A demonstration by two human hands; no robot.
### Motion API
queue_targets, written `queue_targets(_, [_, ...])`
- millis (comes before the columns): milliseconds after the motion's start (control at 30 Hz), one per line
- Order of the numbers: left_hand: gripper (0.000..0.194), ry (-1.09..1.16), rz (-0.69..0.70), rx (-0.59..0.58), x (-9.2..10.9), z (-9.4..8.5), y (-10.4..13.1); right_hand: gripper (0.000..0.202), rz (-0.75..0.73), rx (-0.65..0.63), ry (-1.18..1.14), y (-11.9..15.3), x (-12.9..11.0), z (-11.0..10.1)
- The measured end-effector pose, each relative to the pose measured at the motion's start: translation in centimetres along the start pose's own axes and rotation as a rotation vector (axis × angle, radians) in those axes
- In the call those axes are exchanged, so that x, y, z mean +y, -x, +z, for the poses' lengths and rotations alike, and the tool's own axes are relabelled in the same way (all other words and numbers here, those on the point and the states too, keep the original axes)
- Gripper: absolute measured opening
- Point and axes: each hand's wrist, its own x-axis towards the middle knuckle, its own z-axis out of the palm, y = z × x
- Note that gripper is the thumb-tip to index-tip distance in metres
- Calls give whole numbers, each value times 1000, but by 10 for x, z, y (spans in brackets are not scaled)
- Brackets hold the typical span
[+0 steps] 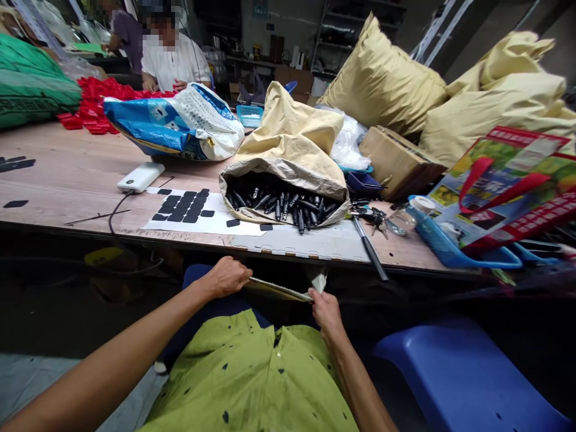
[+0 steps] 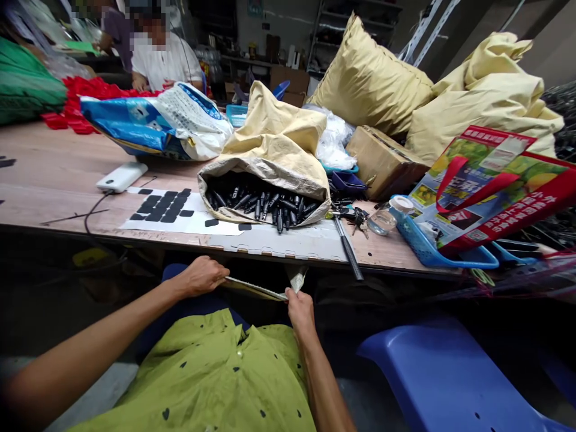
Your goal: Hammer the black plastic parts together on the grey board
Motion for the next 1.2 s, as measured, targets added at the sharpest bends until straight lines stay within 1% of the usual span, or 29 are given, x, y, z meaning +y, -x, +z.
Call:
queue_targets(67, [26, -29, 29, 0, 5, 6, 4, 46, -2, -8, -19, -3, 2, -3])
queue_targets(200, [32, -30, 4, 11, 18, 18, 10, 46, -25, -8, -31, -2, 6, -5])
queue_targets(367, [30, -25, -8, 51, 36, 33, 19, 46, -82, 27, -60, 16, 16, -5])
queue_targets(467, [28, -53, -25, 77, 42, 42, 24, 44, -119, 56, -81, 23, 21, -6])
queue_targets(633, [31, -75, -18, 186, 42, 51, 26, 44, -150, 84, -99, 24, 20, -3])
queue_targets(900, [30, -25, 8, 400, 43, 63, 26, 46, -161, 71, -110, 23, 24, -4])
queue_targets(1067, [30, 29, 33, 450, 44, 69, 27, 46, -139, 51, -102, 26, 22, -5])
queue_targets(1200, [31, 88, 52, 467, 43, 70, 27, 46, -121, 60, -91, 29, 21, -7])
